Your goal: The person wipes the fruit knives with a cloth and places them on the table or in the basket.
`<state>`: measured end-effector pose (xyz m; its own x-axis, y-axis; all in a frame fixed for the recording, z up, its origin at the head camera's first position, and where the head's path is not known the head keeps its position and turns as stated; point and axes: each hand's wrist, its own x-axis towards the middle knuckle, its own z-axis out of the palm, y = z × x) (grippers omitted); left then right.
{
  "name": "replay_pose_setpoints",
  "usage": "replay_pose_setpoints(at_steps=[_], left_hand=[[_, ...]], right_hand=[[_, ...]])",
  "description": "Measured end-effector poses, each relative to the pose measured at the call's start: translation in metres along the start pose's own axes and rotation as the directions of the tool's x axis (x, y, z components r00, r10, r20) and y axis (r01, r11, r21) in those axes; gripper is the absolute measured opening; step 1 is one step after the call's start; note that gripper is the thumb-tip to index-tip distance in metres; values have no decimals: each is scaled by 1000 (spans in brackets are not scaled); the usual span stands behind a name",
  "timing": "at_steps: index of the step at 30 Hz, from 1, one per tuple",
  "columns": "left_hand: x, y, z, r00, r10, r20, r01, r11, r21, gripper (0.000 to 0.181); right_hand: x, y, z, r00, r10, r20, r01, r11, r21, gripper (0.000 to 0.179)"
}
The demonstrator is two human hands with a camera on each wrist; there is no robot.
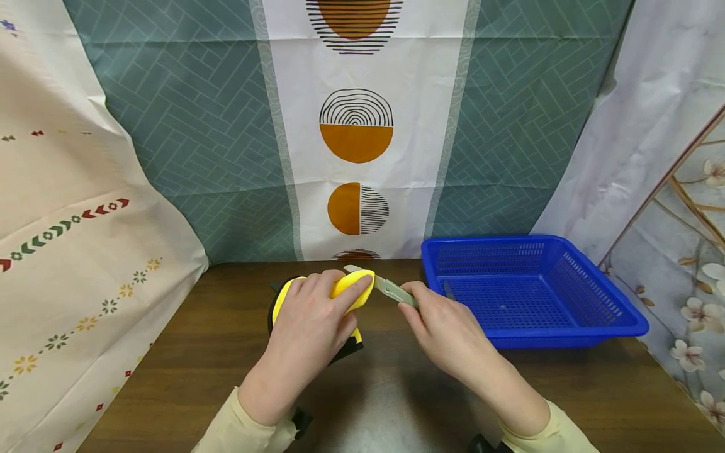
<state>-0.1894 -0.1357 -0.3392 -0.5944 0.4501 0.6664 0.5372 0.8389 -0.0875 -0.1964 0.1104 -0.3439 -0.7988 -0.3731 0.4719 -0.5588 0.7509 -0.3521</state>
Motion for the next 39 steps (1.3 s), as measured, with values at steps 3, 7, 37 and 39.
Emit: replay_pose_setpoints(at_steps=[3, 7, 37, 39], left_hand=[[0, -2, 0, 1000, -1, -6, 1, 1000, 0, 55], [0, -5, -1, 1000, -5, -8, 5, 1000, 1, 55], [-2, -26, -1, 997, -78, 15, 78, 996, 32, 55], [-2, -28, -2, 996, -86, 19, 85, 996, 29, 55]], right_hand=[[0, 1, -1, 1000, 1, 0, -1, 1000, 2, 22], [0, 1, -1, 1000, -2, -1, 2, 1000, 1, 21], [0, 1, -4, 1000, -13, 2, 13, 1000, -14, 21], [-1, 1, -4, 1000, -15, 1, 15, 1000, -13, 20]])
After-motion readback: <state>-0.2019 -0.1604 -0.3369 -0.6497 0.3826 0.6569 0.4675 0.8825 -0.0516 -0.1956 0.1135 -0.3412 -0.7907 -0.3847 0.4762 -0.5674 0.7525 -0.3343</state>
